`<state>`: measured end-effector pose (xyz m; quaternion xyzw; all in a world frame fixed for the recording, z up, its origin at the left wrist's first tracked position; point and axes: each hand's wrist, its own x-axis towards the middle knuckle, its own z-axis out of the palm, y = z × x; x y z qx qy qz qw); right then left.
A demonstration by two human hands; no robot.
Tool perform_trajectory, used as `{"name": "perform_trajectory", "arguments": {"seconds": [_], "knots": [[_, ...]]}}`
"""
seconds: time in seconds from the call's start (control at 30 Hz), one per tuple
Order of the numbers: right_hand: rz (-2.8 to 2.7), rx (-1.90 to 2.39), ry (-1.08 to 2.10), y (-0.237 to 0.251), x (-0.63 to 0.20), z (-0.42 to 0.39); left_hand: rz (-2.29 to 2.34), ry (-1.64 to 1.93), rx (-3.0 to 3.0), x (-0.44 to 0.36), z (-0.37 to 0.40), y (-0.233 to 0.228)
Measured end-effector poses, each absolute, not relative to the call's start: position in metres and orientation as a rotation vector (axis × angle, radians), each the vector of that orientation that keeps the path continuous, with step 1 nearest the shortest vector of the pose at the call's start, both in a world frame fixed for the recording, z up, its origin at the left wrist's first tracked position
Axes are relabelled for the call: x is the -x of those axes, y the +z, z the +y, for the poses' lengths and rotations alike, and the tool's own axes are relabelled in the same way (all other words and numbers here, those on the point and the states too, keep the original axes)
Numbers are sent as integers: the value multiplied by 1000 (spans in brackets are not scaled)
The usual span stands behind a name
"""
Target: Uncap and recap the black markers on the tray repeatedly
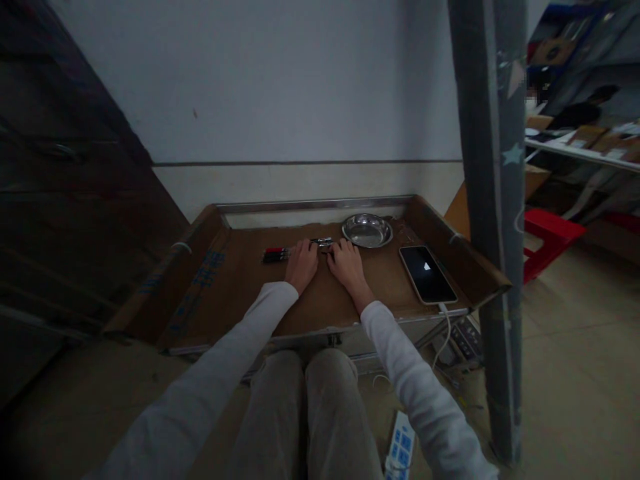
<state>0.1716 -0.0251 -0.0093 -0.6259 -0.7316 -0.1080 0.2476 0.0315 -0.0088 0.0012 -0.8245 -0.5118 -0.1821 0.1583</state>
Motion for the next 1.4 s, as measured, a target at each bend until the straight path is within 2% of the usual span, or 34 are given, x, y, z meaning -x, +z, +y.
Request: {"name": "perform_trajectory", "arguments": {"seconds": [0.87, 1.23, 1.4], "knots": [[-2030, 1710, -223, -5, -174, -25, -1439, -942, 2755, -23, 0, -6], [-2130, 1536, -149, -3, -176, -26, -1306, -1163, 2785, -22, 1, -7], [-2035, 1611, -236, -2, -174, -29, -1281, -1063, 2740, -24, 2, -4]]}}
